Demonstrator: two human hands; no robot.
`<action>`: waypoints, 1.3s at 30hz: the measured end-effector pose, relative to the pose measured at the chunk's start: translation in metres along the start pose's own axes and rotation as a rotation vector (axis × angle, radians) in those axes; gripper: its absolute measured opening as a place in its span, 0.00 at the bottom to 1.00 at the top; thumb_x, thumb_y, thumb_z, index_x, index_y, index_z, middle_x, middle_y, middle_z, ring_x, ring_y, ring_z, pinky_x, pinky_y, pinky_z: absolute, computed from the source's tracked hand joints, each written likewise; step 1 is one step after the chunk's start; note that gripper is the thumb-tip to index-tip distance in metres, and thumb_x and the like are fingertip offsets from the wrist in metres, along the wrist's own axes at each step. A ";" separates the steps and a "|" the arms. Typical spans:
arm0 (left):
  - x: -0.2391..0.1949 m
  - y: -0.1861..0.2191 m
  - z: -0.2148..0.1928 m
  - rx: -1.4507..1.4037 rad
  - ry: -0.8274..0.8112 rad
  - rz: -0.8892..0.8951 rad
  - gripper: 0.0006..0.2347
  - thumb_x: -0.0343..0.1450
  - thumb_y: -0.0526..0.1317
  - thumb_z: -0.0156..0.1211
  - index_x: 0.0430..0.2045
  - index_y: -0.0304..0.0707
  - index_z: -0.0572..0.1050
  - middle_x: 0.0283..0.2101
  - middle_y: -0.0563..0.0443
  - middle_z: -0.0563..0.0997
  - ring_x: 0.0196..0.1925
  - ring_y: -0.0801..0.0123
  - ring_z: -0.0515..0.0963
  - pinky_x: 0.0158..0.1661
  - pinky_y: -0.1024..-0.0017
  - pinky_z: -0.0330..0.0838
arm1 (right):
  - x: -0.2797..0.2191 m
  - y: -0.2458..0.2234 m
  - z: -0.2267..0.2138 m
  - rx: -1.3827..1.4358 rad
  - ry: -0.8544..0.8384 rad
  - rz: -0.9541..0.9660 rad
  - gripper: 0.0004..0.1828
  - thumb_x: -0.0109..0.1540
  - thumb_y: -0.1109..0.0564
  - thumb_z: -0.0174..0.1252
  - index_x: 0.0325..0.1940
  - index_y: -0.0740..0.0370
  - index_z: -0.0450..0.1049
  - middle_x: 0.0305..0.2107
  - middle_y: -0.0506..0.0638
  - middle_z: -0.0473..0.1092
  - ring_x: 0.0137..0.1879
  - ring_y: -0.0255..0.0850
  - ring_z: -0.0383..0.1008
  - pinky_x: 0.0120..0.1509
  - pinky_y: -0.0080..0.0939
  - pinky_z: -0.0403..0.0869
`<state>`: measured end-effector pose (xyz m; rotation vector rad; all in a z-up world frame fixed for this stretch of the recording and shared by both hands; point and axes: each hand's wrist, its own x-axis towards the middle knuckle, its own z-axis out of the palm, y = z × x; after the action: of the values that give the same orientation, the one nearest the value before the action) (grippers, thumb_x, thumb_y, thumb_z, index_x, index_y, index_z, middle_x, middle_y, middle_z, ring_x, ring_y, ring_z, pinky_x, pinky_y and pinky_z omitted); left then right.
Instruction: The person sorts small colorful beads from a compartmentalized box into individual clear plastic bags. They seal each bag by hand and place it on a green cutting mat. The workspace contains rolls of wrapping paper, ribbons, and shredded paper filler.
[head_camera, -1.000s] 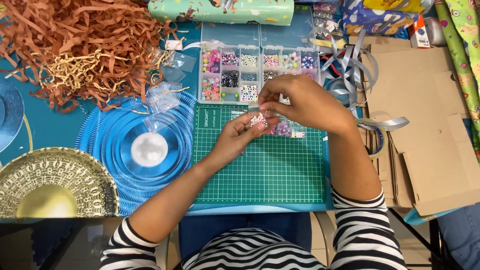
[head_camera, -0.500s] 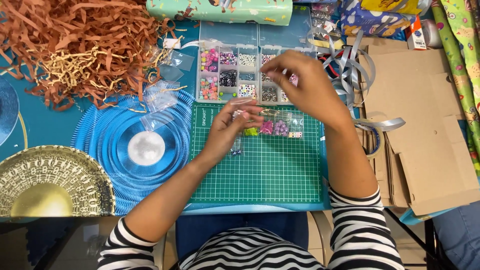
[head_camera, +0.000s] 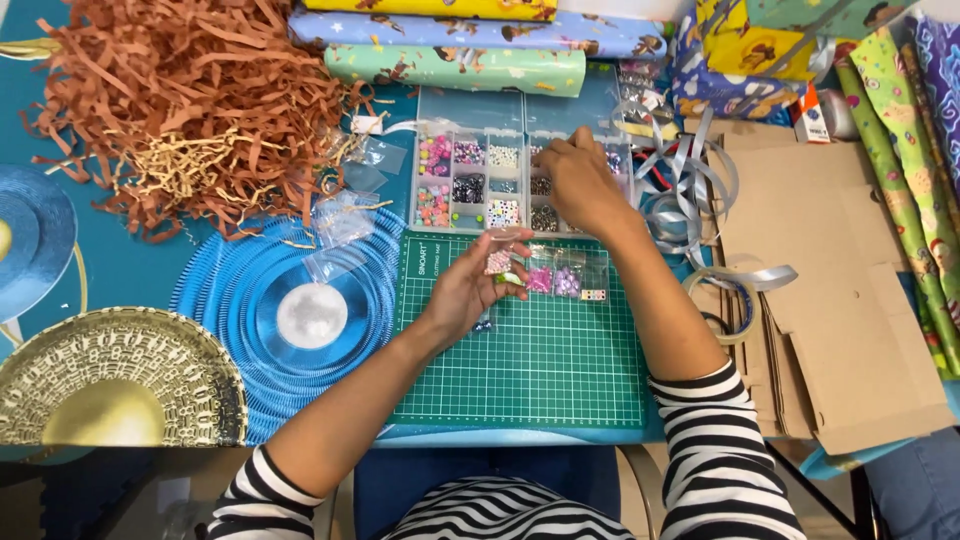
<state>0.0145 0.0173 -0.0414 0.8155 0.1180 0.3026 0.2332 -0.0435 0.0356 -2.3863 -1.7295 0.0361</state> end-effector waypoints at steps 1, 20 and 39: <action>0.000 0.000 -0.001 0.001 -0.001 0.004 0.31 0.82 0.59 0.40 0.69 0.26 0.67 0.55 0.39 0.74 0.49 0.63 0.82 0.45 0.63 0.87 | 0.005 0.010 0.007 -0.002 0.003 -0.003 0.19 0.62 0.75 0.55 0.49 0.66 0.86 0.39 0.56 0.79 0.53 0.51 0.65 0.55 0.49 0.65; -0.006 0.012 0.011 0.044 -0.044 0.008 0.24 0.85 0.47 0.37 0.74 0.29 0.63 0.62 0.39 0.75 0.68 0.58 0.74 0.73 0.55 0.63 | 0.033 0.039 0.003 0.427 -0.085 0.142 0.05 0.66 0.63 0.68 0.45 0.65 0.86 0.33 0.62 0.81 0.42 0.60 0.83 0.50 0.56 0.78; -0.002 -0.002 -0.008 0.109 -0.084 -0.026 0.23 0.85 0.51 0.38 0.67 0.32 0.68 0.61 0.40 0.77 0.67 0.61 0.76 0.72 0.57 0.65 | -0.053 -0.062 -0.112 0.606 -0.097 -0.250 0.05 0.65 0.66 0.66 0.44 0.67 0.86 0.37 0.63 0.81 0.43 0.60 0.83 0.50 0.59 0.79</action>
<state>0.0113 0.0213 -0.0481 0.9327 0.0673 0.2385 0.1728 -0.0910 0.1511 -1.7499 -1.7274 0.5609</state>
